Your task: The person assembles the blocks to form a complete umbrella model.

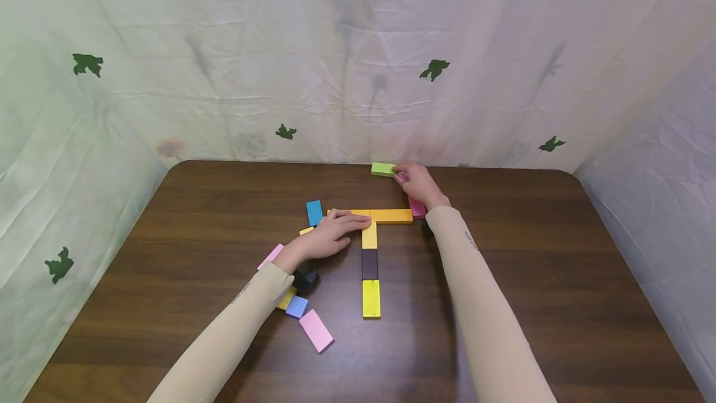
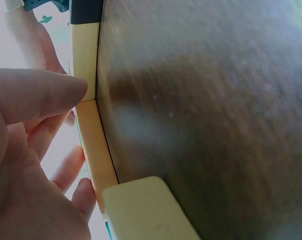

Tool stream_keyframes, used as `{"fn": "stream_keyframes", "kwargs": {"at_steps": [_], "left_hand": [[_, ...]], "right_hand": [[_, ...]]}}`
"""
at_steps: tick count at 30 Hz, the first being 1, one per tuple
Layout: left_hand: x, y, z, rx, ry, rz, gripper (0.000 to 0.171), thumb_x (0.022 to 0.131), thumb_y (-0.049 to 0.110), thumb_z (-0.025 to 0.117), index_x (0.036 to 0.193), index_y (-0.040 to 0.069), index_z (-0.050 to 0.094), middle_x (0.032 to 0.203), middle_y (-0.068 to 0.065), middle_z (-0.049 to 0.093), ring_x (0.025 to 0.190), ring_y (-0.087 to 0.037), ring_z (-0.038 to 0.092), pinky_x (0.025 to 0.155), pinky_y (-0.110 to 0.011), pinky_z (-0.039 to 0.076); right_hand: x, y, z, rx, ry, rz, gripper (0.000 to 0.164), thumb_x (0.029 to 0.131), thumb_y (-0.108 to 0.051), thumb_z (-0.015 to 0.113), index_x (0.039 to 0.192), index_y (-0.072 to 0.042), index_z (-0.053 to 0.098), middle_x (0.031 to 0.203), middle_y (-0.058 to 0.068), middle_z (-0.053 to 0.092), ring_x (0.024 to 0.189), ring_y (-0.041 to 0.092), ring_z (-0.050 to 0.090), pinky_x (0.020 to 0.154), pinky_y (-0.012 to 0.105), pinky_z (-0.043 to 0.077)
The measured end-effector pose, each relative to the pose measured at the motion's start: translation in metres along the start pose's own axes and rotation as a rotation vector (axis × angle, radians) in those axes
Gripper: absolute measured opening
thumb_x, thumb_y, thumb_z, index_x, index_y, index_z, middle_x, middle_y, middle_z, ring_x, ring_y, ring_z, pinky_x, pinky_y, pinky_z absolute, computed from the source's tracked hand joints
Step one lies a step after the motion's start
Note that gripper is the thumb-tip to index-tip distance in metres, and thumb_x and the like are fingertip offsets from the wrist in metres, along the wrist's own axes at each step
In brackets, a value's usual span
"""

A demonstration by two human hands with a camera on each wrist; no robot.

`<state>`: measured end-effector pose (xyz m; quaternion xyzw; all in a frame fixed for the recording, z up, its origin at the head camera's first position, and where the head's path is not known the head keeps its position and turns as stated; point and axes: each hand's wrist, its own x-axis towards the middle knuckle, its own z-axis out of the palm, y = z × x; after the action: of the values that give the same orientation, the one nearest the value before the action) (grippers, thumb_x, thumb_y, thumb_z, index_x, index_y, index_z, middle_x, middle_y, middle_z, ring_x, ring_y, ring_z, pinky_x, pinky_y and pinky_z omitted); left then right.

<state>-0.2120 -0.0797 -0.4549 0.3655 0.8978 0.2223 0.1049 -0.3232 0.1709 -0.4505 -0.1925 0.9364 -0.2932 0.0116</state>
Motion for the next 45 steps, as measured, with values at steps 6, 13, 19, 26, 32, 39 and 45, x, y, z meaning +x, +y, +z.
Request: {"fn": "stream_keyframes", "kwargs": {"at_steps": [6,13,19,26,32,39,45], "left_hand": [[0.000,0.000,0.000,0.005,0.003,-0.001,0.051,0.094,0.001,0.050,0.142,0.014,0.048,0.149,0.002,0.039,0.133,-0.029,0.029,0.101,-0.050,0.027],[0.001,-0.001,0.001,-0.007,-0.003,-0.007,0.051,0.094,0.000,0.049,0.142,0.014,0.049,0.149,0.002,0.040,0.133,-0.029,0.028,0.102,-0.052,0.026],[0.002,0.000,0.001,-0.006,-0.010,-0.015,0.051,0.094,0.000,0.049,0.142,0.015,0.048,0.149,0.003,0.039,0.134,-0.029,0.027,0.103,-0.053,0.025],[0.000,0.002,0.000,-0.013,0.002,0.001,0.050,0.094,0.000,0.048,0.142,0.012,0.048,0.149,0.000,0.039,0.133,-0.030,0.027,0.103,-0.053,0.025],[-0.001,0.002,0.000,0.002,0.030,0.024,0.050,0.093,-0.001,0.047,0.141,0.011,0.049,0.148,0.000,0.041,0.131,-0.029,0.029,0.101,-0.051,0.027],[0.000,0.001,0.000,-0.015,0.001,0.002,0.050,0.094,0.000,0.048,0.142,0.012,0.048,0.149,0.000,0.039,0.134,-0.030,0.027,0.103,-0.053,0.025],[-0.001,0.001,0.000,-0.015,0.004,0.005,0.050,0.094,-0.001,0.048,0.142,0.012,0.049,0.149,0.000,0.040,0.133,-0.030,0.028,0.102,-0.053,0.026]], "right_hand": [[0.002,0.001,-0.001,-0.009,-0.023,0.031,0.033,0.094,-0.007,0.055,0.126,0.002,0.060,0.127,0.021,0.056,0.118,0.035,0.049,0.105,0.047,0.033],[0.002,0.000,0.000,-0.017,-0.043,0.034,0.035,0.095,-0.007,0.053,0.129,0.002,0.058,0.138,0.019,0.049,0.128,0.035,0.042,0.107,0.047,0.029],[0.003,0.000,0.002,-0.024,-0.053,0.024,0.035,0.097,-0.008,0.052,0.130,0.000,0.059,0.140,0.016,0.048,0.129,0.033,0.042,0.107,0.047,0.030],[0.003,-0.001,0.003,-0.022,-0.055,0.030,0.034,0.097,-0.007,0.052,0.130,-0.001,0.059,0.140,0.015,0.049,0.128,0.032,0.043,0.106,0.046,0.030],[0.001,0.000,0.001,-0.004,-0.058,0.029,0.035,0.097,-0.006,0.050,0.130,-0.001,0.058,0.140,0.016,0.048,0.130,0.033,0.041,0.107,0.046,0.029],[-0.005,0.003,-0.005,0.038,-0.046,0.050,0.046,0.090,0.006,0.038,0.132,0.000,0.057,0.141,0.016,0.048,0.130,0.033,0.040,0.107,0.047,0.029],[-0.009,0.006,-0.006,0.055,-0.078,0.071,0.051,0.088,0.007,0.037,0.134,-0.003,0.056,0.142,0.016,0.047,0.130,0.033,0.040,0.105,0.048,0.032]]}}
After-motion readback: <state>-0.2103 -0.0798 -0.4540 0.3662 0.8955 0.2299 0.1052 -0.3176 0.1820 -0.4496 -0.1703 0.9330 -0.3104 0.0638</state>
